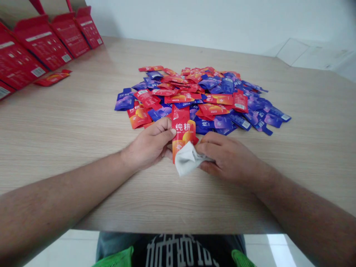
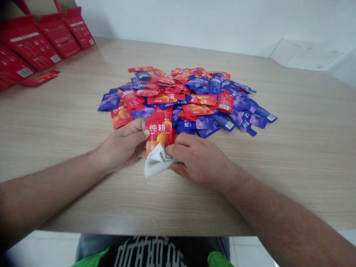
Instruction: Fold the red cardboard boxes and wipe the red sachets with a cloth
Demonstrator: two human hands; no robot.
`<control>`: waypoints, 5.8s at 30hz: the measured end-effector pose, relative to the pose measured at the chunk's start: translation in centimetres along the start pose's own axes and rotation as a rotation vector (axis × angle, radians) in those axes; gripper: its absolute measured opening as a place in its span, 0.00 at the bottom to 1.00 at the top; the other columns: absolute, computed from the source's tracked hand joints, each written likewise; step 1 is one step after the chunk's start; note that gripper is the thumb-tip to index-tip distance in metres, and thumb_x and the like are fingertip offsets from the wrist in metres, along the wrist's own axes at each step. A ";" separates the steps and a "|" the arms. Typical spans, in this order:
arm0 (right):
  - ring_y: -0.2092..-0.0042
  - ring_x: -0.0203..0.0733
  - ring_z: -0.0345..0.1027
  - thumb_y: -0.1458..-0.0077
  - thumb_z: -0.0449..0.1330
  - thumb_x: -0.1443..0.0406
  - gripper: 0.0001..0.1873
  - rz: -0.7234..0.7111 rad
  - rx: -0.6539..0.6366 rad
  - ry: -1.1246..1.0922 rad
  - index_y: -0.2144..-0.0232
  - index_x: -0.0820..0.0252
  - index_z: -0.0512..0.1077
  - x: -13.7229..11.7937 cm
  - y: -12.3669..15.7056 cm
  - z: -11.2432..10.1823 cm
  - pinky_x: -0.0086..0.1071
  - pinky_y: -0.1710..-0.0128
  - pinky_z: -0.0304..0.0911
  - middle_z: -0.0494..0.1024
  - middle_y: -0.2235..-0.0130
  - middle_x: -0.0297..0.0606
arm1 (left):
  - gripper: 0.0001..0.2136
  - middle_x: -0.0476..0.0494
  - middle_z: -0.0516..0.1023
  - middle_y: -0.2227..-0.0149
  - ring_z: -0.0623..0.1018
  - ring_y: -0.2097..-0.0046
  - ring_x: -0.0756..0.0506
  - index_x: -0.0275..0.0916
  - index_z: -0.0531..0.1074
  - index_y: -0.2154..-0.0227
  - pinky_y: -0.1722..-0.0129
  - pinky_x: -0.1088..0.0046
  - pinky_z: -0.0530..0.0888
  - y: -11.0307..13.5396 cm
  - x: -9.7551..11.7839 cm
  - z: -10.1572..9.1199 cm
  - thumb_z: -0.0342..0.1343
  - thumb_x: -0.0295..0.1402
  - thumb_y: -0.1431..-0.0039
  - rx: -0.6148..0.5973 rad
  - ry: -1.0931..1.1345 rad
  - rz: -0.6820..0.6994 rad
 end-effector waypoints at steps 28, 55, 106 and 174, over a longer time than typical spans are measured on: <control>0.53 0.50 0.74 0.32 0.65 0.65 0.07 0.031 -0.056 -0.003 0.52 0.58 0.75 0.2 -0.2 0.3 0.40 0.54 0.71 0.78 0.53 0.43 | 0.14 0.52 0.78 0.71 0.78 0.75 0.50 0.41 0.66 0.63 0.77 0.78 0.77 0.2 0.4 -0.1 0.68 0.38 0.35 0.039 -0.053 0.064; 0.52 0.54 0.74 0.33 0.66 0.65 0.10 0.072 -0.002 0.036 0.51 0.60 0.78 -1.0 -0.1 0.5 0.45 0.53 0.73 0.79 0.53 0.45 | 0.15 0.51 0.77 0.68 0.77 0.70 0.48 0.42 0.65 0.62 0.70 0.73 0.76 0.3 -0.4 -0.2 0.66 0.42 0.34 0.008 -0.201 0.079; 0.56 0.51 0.74 0.27 0.62 0.58 0.10 0.148 0.204 0.047 0.53 0.60 0.75 0.6 0.0 -0.7 0.41 0.58 0.69 0.78 0.57 0.43 | 0.15 0.52 0.75 0.69 0.77 0.72 0.51 0.41 0.66 0.61 0.75 0.79 0.76 1.0 -0.6 0.4 0.63 0.44 0.30 -0.112 -0.328 0.021; 0.55 0.51 0.74 0.25 0.60 0.55 0.13 0.106 0.159 0.011 0.53 0.59 0.75 0.4 -0.1 -0.9 0.41 0.56 0.71 0.78 0.57 0.44 | 0.14 0.51 0.77 0.66 0.79 0.70 0.52 0.39 0.67 0.63 0.71 0.79 0.81 1.4 -0.5 0.9 0.64 0.42 0.29 -0.193 -0.374 -0.012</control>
Point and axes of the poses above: each hand's wrist, its own y-axis away from the middle knuckle, its own z-axis out of the palm, x = y × z, the point moved 4 cm from there along -y, towards the middle knuckle
